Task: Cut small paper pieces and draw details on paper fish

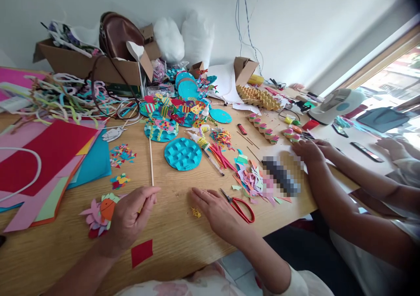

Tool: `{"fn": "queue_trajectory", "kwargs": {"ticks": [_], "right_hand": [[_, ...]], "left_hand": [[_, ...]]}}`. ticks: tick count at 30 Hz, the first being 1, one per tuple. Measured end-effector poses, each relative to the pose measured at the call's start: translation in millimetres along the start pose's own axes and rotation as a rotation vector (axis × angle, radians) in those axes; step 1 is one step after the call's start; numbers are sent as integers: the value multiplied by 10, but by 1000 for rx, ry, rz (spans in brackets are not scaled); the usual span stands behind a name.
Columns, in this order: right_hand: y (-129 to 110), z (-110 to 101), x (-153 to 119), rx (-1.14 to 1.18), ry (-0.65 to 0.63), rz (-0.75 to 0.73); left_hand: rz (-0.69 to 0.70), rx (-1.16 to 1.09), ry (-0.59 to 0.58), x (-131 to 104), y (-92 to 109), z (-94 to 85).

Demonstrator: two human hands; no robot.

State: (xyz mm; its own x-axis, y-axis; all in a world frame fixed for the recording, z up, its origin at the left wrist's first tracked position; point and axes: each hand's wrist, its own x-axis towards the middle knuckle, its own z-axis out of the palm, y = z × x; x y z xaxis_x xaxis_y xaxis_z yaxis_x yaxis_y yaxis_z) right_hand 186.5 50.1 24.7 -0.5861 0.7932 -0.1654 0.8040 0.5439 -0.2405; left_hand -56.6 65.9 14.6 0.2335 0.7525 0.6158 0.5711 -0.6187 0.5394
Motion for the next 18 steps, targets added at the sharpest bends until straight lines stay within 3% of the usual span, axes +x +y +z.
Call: {"fn": "queue_trajectory", "kwargs": {"ticks": [4, 9, 12, 15, 18], "right_hand": [[-45, 56, 28, -34, -43, 12], [-36, 109, -265, -41, -24, 13], [-52, 156, -366, -25, 2, 136], [-146, 225, -336, 40, 2, 240], [-257, 265, -234, 102, 42, 228]], "left_hand": [[39, 33, -79, -16, -15, 93], [146, 198, -366, -172, -54, 297], [193, 313, -502, -288, -27, 400], [228, 383, -572, -347, 39, 474], [253, 407, -595, -338, 119, 528]]}}
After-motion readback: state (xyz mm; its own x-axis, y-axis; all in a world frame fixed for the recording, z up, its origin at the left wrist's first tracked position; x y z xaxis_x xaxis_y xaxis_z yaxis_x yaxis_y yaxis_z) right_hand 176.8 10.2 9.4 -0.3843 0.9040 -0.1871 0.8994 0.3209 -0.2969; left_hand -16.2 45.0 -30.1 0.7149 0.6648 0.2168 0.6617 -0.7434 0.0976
